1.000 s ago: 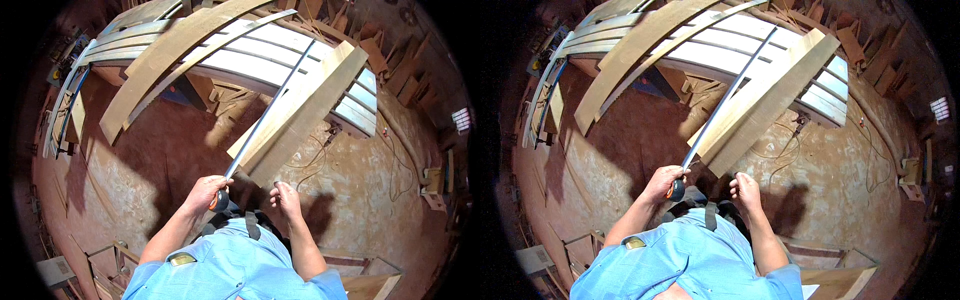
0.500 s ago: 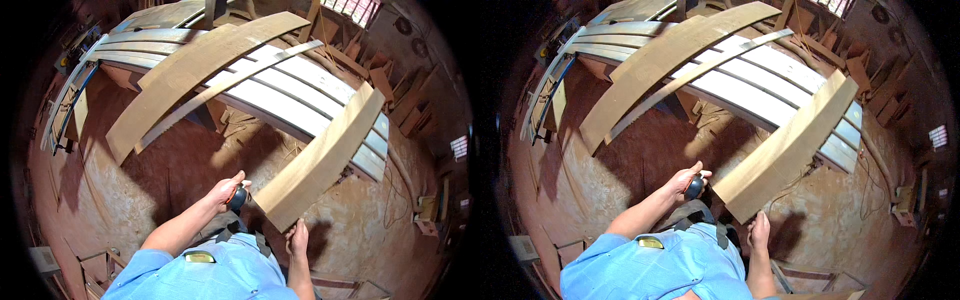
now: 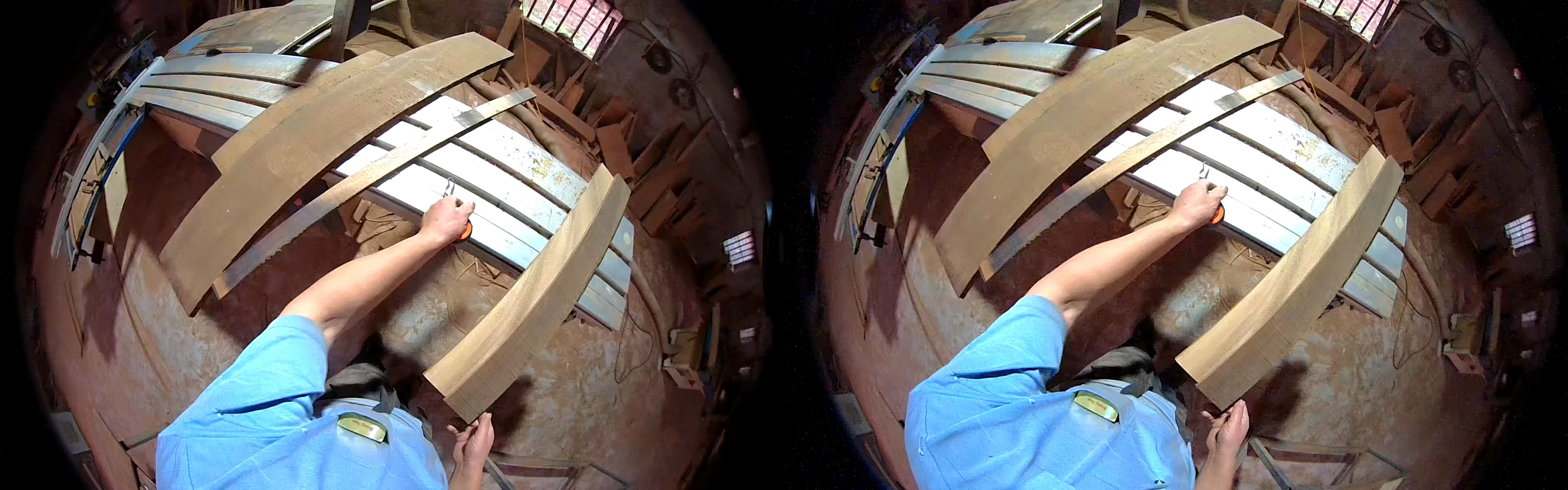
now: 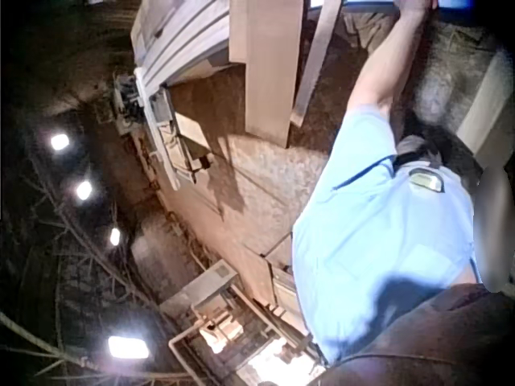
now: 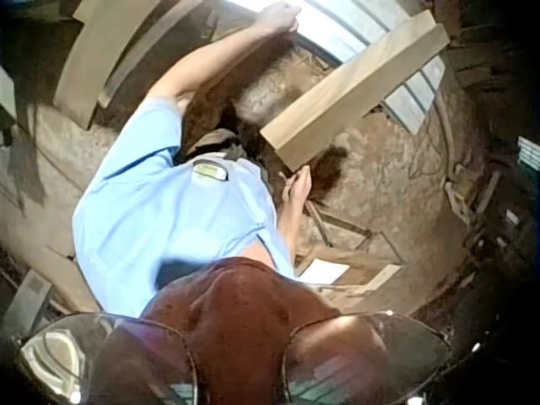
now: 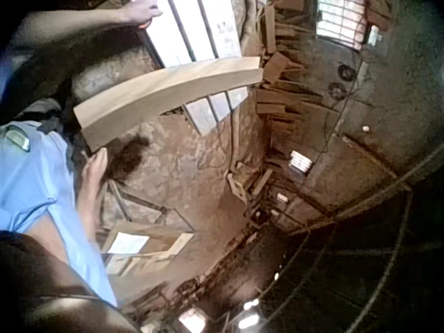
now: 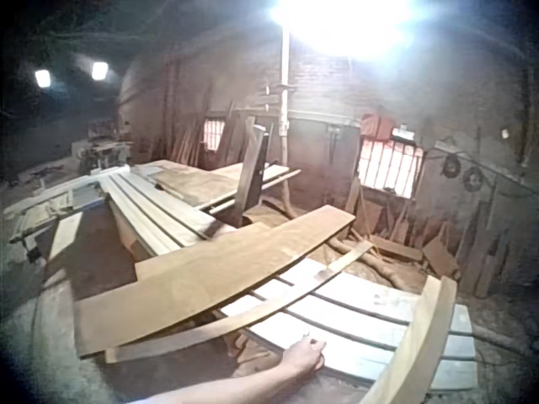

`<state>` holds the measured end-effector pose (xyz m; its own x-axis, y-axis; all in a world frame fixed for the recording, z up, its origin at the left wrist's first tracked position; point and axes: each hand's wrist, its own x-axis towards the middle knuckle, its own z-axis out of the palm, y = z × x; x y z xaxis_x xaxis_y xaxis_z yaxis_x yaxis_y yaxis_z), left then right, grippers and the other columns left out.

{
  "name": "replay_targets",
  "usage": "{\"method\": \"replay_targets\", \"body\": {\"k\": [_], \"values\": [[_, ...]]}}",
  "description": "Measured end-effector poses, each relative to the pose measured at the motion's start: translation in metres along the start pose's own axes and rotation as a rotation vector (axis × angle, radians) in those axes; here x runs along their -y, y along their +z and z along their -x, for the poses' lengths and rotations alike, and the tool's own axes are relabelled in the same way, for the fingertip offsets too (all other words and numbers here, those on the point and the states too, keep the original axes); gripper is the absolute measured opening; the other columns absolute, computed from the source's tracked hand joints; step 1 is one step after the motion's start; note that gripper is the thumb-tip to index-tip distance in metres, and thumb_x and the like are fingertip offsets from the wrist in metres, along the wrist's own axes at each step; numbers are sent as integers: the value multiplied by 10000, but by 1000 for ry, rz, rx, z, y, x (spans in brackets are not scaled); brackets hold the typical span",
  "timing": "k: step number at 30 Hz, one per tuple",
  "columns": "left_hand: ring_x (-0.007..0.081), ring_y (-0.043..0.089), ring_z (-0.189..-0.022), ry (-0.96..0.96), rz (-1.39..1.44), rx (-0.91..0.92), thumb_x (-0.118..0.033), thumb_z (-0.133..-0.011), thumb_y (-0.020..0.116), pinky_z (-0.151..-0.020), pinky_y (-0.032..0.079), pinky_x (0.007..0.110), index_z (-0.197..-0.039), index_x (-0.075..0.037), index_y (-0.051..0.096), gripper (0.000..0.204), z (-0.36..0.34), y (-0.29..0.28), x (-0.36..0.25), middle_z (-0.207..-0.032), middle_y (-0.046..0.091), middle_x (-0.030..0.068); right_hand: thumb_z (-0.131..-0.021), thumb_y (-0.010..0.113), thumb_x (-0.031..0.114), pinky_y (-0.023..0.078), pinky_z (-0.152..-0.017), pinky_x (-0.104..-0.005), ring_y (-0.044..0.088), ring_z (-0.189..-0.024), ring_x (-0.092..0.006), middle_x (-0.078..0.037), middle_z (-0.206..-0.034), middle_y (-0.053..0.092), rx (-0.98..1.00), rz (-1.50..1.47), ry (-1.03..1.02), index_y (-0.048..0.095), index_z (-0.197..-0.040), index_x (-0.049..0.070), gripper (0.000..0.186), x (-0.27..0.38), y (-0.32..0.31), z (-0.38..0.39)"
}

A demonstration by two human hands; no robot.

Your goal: The person measures and marks a large sheet of wood with a tape measure, then uses a table saw to cut it into smaller pieces. They handle the cut pieces, measure them again, and write notes on a paper.

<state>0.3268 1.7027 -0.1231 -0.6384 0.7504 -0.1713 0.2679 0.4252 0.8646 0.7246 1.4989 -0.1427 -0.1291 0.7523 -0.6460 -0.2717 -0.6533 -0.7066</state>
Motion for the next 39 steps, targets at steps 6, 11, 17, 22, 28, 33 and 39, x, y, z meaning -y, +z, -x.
{"method": "replay_targets", "body": {"k": [6, 11, 17, 22, 28, 33, 39], "values": [[376, 611, -954, 214, -256, -55, -390, -871, 597, -804, 496, 457, -996, -24, 633, 388, -28, 25, -17, -1016, 605, 216, -978, 458, 389, 557, -502, -337, 633, -635, -233, -41, -727, 548, -155, 58, -5, 550, -990, 43, 358, -8, 5, 13], [339, 565, -963, 411, -359, -202, -343, -859, 622, -793, 481, 455, -1023, -76, 632, 313, -26, 24, -19, -1014, 576, 189, -988, 451, 360, 550, -511, -308, 606, -627, -194, -28, -729, 514, -118, 58, -7, 540, -960, 49, 325, -3, 9, 18], [353, 552, -964, 538, -206, -331, -253, -824, 646, -842, 456, 432, -1118, -11, 579, 387, 37, -21, 7, -1041, 564, 196, -991, 448, 310, 514, -486, -260, 482, -560, -111, -11, -710, 461, -141, 152, -68, 514, -973, 71, 248, 27, -14, 1], [339, 588, -1014, 358, -82, -281, -220, -868, 591, -867, 475, 378, -1122, 15, 594, 346, 180, -92, 75, -1067, 612, 194, -1004, 418, 265, 422, -464, -204, 504, -623, -105, -56, -853, 539, -23, 149, -248, 489, -1000, 32, 244, 73, -43, -27], [122, 623, -729, -477, 439, -431, -177, -893, 551, -659, 496, 245, -1129, 42, 608, 327, 344, -169, 157, -931, 666, 92, -984, 477, 282, 449, -511, -215, 540, -698, -135, -72, -923, 543, 41, 329, -259, 507, -1109, 13, 298, 96, -34, -67], [115, 602, -684, -533, 523, -556, -147, -923, 538, -582, 488, 225, -1168, 27, 566, 302, 378, -196, 199, -862, 635, 56, -973, 499, 191, 322, -462, -193, 404, -560, -42, 25, -740, 474, 260, 67, -56, 494, -910, 76, 131, 70, -18, -66], [104, 598, -688, -431, 500, -298, -175, -933, 552, -587, 470, 215, -1182, 26, 551, 320, 358, -190, 212, -880, 626, 53, -945, 553, 292, 439, -869, -320, 559, -986, -190, -122, -1166, 589, 98, 128, -39, 542, -1187, -29, 402, 29, 15, -65]]}}
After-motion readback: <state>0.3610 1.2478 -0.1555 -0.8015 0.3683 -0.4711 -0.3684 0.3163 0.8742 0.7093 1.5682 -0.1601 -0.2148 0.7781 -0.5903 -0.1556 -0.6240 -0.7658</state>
